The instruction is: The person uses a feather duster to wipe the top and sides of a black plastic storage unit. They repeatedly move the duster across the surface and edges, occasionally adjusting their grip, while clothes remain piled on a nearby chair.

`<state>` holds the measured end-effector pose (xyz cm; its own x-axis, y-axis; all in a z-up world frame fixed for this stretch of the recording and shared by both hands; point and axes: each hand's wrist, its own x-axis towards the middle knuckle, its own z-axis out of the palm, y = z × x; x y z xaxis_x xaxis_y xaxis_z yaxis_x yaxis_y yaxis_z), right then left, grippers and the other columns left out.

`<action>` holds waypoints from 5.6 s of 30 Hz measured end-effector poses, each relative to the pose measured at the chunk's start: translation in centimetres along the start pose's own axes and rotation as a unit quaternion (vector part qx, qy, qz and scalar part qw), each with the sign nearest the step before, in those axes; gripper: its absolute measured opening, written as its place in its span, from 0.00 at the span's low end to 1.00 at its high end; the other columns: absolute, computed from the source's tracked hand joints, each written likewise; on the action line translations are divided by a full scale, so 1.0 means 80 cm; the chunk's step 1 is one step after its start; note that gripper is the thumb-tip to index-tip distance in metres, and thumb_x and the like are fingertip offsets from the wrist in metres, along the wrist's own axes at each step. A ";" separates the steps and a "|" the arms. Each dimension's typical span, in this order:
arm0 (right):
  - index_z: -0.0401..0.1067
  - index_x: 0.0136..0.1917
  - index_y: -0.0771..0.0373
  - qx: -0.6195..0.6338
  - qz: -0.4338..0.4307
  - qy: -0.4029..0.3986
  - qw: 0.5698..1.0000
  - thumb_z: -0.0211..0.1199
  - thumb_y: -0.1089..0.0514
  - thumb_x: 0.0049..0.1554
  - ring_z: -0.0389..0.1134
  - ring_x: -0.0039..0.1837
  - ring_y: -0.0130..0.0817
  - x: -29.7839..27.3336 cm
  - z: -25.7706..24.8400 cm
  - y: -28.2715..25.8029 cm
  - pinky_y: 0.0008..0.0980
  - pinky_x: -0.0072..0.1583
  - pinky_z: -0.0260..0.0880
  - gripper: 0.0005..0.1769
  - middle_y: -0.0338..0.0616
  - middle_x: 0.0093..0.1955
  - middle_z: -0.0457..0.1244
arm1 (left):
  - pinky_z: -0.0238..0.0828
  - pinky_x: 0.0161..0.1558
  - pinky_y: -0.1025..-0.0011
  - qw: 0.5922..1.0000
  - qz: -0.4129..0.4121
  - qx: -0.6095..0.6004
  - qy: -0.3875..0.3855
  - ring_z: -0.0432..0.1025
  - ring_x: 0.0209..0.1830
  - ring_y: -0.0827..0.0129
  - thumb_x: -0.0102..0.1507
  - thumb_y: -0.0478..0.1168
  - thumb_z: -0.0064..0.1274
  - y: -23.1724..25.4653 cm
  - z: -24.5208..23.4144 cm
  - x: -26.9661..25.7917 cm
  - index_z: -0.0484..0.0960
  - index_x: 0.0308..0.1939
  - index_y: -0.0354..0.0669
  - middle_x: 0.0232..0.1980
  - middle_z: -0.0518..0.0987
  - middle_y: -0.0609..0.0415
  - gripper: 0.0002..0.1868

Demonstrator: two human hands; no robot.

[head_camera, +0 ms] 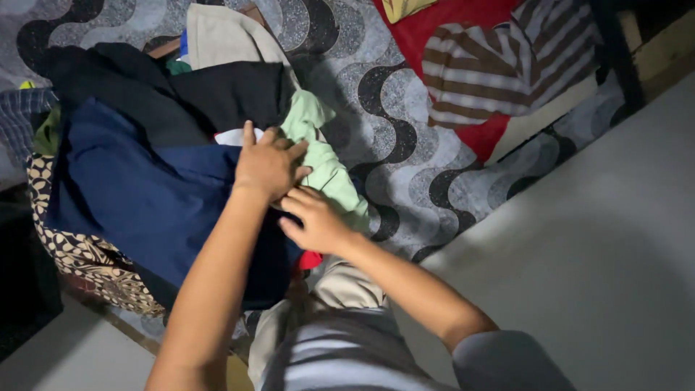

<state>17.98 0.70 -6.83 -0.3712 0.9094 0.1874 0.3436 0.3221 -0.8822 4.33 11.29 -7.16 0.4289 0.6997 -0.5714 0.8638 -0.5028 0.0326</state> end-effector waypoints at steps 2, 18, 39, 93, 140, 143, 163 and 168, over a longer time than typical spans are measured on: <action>0.76 0.47 0.60 0.030 0.037 0.084 0.995 0.63 0.61 0.54 0.69 0.57 0.51 0.000 -0.020 0.038 0.44 0.59 0.70 0.07 0.47 0.50 0.67 | 0.33 0.76 0.34 1.000 0.004 0.020 -0.012 0.58 0.76 0.62 0.67 0.72 0.36 -0.010 0.003 -0.014 0.78 0.63 0.75 0.62 0.80 0.64 0.28; 0.73 0.54 0.69 0.020 0.149 0.103 0.983 0.57 0.74 0.55 0.66 0.62 0.65 0.102 -0.027 0.155 0.53 0.64 0.68 0.14 0.62 0.56 0.64 | 0.59 0.70 0.39 0.970 -0.031 -0.011 0.242 0.65 0.75 0.55 0.62 0.60 0.55 -0.018 0.032 -0.111 0.82 0.43 0.48 0.44 0.78 0.53 0.21; 0.69 0.70 0.53 -0.148 0.291 -0.043 0.944 0.66 0.57 0.55 0.73 0.51 0.60 0.059 0.011 0.147 0.60 0.52 0.77 0.28 0.55 0.52 0.68 | 0.42 0.73 0.26 0.978 -0.054 0.086 0.181 0.51 0.83 0.47 0.60 0.54 0.52 0.004 0.019 -0.110 0.81 0.42 0.56 0.72 0.67 0.49 0.13; 0.73 0.58 0.54 -0.304 0.175 0.021 0.936 0.53 0.40 0.67 0.74 0.50 0.58 -0.156 0.080 -0.178 0.53 0.51 0.75 0.19 0.57 0.45 0.72 | 0.47 0.75 0.39 0.926 -0.182 -0.315 0.097 0.47 0.82 0.45 0.65 0.48 0.57 0.020 0.230 -0.542 0.58 0.79 0.59 0.83 0.52 0.49 0.40; 0.65 0.63 0.52 -0.208 -0.311 -0.116 0.920 0.50 0.43 0.67 0.73 0.45 0.62 0.212 0.417 -0.629 0.58 0.47 0.74 0.17 0.56 0.48 0.68 | 0.53 0.73 0.43 0.674 -0.599 -0.098 0.421 0.53 0.80 0.44 0.63 0.47 0.59 -0.246 0.125 -0.975 0.67 0.74 0.47 0.77 0.64 0.43 0.36; 0.65 0.58 0.46 -0.296 -0.381 -0.090 0.871 0.52 0.41 0.64 0.74 0.39 0.56 0.242 0.465 -0.649 0.54 0.41 0.75 0.14 0.46 0.43 0.66 | 0.53 0.74 0.44 0.660 -0.605 -0.099 0.434 0.52 0.80 0.43 0.64 0.46 0.59 -0.286 0.124 -1.015 0.65 0.75 0.44 0.77 0.62 0.41 0.37; 0.66 0.61 0.49 -0.311 -0.443 -0.064 0.838 0.55 0.45 0.62 0.74 0.39 0.54 0.194 0.614 -0.829 0.53 0.40 0.77 0.16 0.46 0.44 0.67 | 0.69 0.64 0.59 0.668 -0.417 0.064 0.613 0.70 0.68 0.52 0.63 0.47 0.57 -0.461 0.227 -1.097 0.76 0.66 0.41 0.69 0.73 0.43 0.29; 0.64 0.57 0.50 -0.380 -0.262 -0.057 0.885 0.49 0.41 0.67 0.73 0.37 0.60 0.203 0.639 -0.829 0.57 0.39 0.76 0.14 0.47 0.42 0.66 | 0.73 0.58 0.63 0.619 -0.408 0.080 0.666 0.75 0.61 0.57 0.60 0.47 0.59 -0.466 0.234 -1.091 0.81 0.63 0.43 0.65 0.77 0.46 0.27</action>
<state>-54.90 -19.32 32.62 -0.7219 0.5636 0.4015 0.5627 0.8158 -0.1336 -70.28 -40.53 26.14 -0.2038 0.4979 0.8429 0.9448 0.3257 0.0361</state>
